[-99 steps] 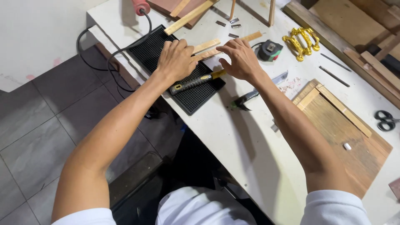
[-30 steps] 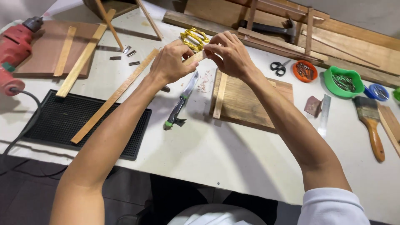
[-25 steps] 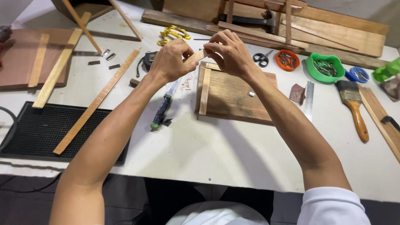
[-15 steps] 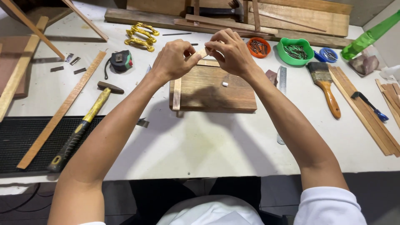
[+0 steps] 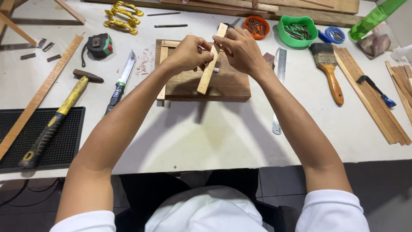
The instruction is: The person assembles a small wooden frame on a workbench. They position thin wood strips around a wooden board, take nails from a container, and hammer the nails to fasten the strips, working around the frame one side at a time.
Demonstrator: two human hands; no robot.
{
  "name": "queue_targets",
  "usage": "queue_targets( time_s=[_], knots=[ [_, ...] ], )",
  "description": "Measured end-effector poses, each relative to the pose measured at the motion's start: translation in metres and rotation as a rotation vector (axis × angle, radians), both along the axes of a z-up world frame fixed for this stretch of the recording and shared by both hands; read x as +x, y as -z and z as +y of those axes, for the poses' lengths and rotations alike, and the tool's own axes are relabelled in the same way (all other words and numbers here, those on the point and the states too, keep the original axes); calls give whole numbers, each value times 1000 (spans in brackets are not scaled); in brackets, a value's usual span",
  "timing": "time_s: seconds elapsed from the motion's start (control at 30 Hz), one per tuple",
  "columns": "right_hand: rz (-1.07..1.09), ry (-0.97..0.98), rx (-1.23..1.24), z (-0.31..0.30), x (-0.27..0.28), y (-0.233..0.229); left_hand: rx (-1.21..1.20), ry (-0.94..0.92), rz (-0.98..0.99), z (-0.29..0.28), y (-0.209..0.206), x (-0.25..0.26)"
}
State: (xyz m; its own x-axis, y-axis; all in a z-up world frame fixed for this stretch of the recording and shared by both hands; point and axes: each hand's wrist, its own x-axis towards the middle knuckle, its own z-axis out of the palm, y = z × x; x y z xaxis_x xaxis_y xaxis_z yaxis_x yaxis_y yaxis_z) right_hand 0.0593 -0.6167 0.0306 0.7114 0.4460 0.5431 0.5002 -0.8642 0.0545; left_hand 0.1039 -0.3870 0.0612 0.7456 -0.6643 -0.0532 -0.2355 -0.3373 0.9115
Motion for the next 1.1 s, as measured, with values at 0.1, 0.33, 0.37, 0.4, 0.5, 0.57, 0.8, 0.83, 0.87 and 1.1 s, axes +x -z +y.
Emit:
queue_targets(
  time_s=[0.1,0.33,0.37,0.4,0.5,0.57,0.8,0.83,0.87,1.1],
  knots=[
    [23,-5,35,-18,-9,10,-17,30,23,-19,8,-3],
    [78,-2,90,-31,-32,18,-7,-13,79,-54,21,-22],
    [112,5,100,-32,-32,22,13,-32,95,-56,22,-25],
    [145,12,111,-33,-32,26,33,-52,111,-59,24,-28],
    [215,75,101,-37,-30,43,64,-65,89,-65,36,-32],
    [211,68,98,-39,-34,49,77,-76,105,-66,34,-38],
    [280,88,128,-39,-41,49,111,-92,62,-74,39,-40],
    [281,88,129,-39,-41,50,112,-92,62,-75,39,-40],
    [287,92,137,-38,-41,52,137,-92,45,-76,39,-41],
    [245,43,171,-47,-41,69,181,-82,-96,-81,55,-39]
  ],
)
